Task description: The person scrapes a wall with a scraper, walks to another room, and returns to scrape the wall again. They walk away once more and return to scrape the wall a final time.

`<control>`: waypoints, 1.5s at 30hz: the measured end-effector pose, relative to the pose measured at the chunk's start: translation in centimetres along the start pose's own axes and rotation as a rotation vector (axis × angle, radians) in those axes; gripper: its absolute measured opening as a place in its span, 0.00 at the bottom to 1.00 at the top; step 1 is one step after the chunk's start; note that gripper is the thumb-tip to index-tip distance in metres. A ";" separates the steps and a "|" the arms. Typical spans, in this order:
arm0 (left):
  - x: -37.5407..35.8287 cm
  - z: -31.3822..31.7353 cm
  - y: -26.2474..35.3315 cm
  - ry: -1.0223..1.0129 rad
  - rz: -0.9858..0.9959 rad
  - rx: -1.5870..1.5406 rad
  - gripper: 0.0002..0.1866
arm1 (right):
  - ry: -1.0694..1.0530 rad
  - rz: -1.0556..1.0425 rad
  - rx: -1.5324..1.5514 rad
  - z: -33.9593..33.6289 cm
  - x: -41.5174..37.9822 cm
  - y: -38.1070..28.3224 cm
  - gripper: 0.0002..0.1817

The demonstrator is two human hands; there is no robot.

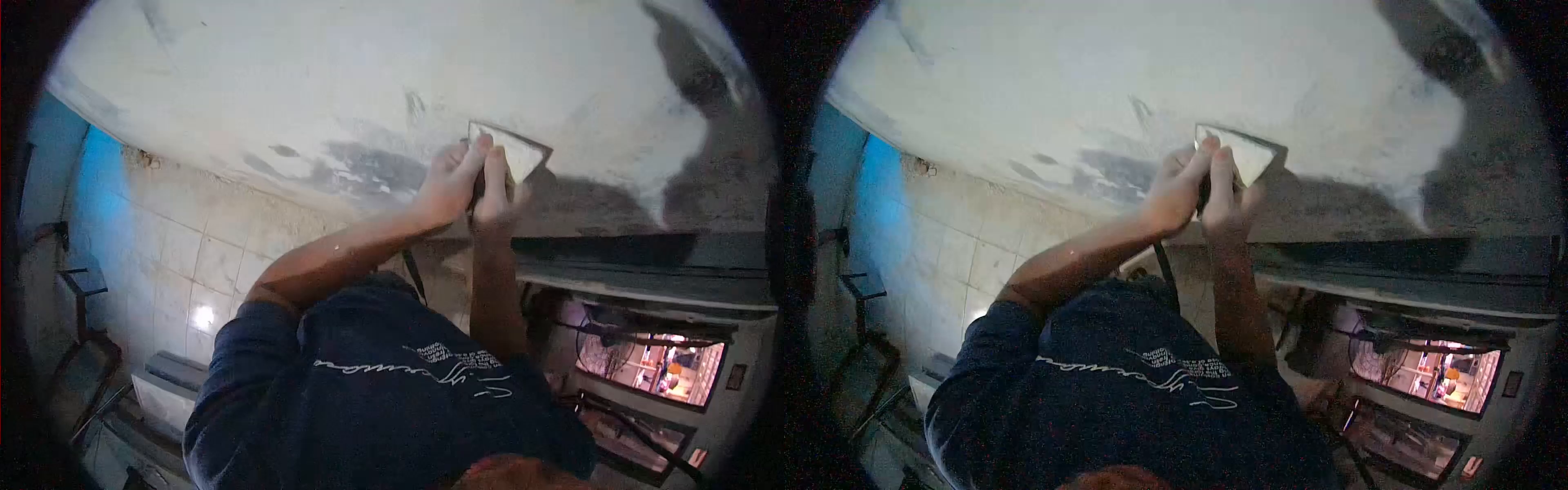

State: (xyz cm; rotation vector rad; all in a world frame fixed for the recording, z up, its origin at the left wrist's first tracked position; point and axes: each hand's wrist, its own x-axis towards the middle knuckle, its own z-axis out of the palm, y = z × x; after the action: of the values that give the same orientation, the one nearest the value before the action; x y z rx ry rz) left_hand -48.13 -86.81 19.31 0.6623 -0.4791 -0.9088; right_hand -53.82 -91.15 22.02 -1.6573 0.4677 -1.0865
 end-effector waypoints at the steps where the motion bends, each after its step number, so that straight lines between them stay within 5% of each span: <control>1: 0.8 -0.4 -0.6 0.020 0.057 0.003 0.23 | -0.017 -0.025 0.016 0.4 0.7 0.2 0.13; 4: 0.7 -1.0 1.7 0.008 0.019 0.016 0.23 | 0.060 0.180 0.056 1.4 0.9 -0.4 0.15; 11: 0.7 -1.1 1.8 0.044 0.022 0.042 0.22 | 0.001 0.087 -0.041 0.5 0.5 1.1 0.15; 13: 0.4 -0.8 3.7 -0.006 -0.024 -0.031 0.22 | 0.090 0.322 0.001 2.3 0.4 -2.4 0.13; 15: -0.4 0.1 2.8 0.042 -0.053 -0.097 0.22 | -0.011 0.171 -0.035 1.4 0.5 -1.2 0.13; 17: 0.0 -0.2 2.0 0.156 0.015 0.152 0.23 | 0.012 0.092 -0.040 1.0 -0.3 -0.5 0.13; 18: 0.3 -0.4 2.1 0.062 0.016 0.045 0.24 | 0.014 0.012 -0.035 1.3 0.3 -0.4 0.15; 21: 0.2 -0.9 2.9 0.079 -0.019 -0.020 0.23 | -0.013 0.226 0.117 1.4 0.4 -0.2 0.11; 23: -0.4 -0.7 1.8 0.072 -0.033 -0.027 0.23 | 0.122 0.234 0.079 1.3 -0.4 0.1 0.10; 27: 0.4 -0.5 3.1 0.083 0.006 0.043 0.23 | -0.061 0.089 0.014 2.0 0.8 -1.4 0.13; 29: 0.1 -0.5 4.2 0.074 -0.042 -0.114 0.22 | 0.189 0.457 -0.031 3.3 0.4 -2.7 0.14; 30: -0.1 -0.6 4.3 0.102 -0.047 -0.043 0.21 | -0.035 0.306 -0.012 2.0 0.6 -1.2 0.14; 35: 0.5 -1.7 3.1 0.082 -0.014 -0.012 0.24 | 0.007 0.007 0.054 2.5 0.7 -0.3 0.14; 36: 0.3 -2.0 3.7 0.044 -0.029 -0.055 0.24 | -0.021 0.229 -0.006 2.6 0.6 -1.3 0.14; 38: 0.3 -1.8 3.3 0.087 -0.010 -0.079 0.24 | -0.017 0.293 -0.117 2.6 0.2 -1.2 0.15; 39: 0.2 -1.6 2.4 0.089 -0.018 -0.080 0.24 | -0.014 0.300 -0.119 2.6 -0.1 -0.5 0.15; 41: 0.3 -1.2 1.9 0.247 0.061 0.023 0.24 | 0.021 -0.037 0.002 2.9 0.1 0.5 0.17; 45: 0.1 -2.2 3.7 0.127 0.003 -0.122 0.23 | -0.027 0.197 -0.084 3.7 0.0 -0.4 0.16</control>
State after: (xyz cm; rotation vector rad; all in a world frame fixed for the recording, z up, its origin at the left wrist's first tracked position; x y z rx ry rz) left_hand -44.61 -84.55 20.31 0.6033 -0.3084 -0.8796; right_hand -50.83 -89.01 22.25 -1.6586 0.6522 -0.9090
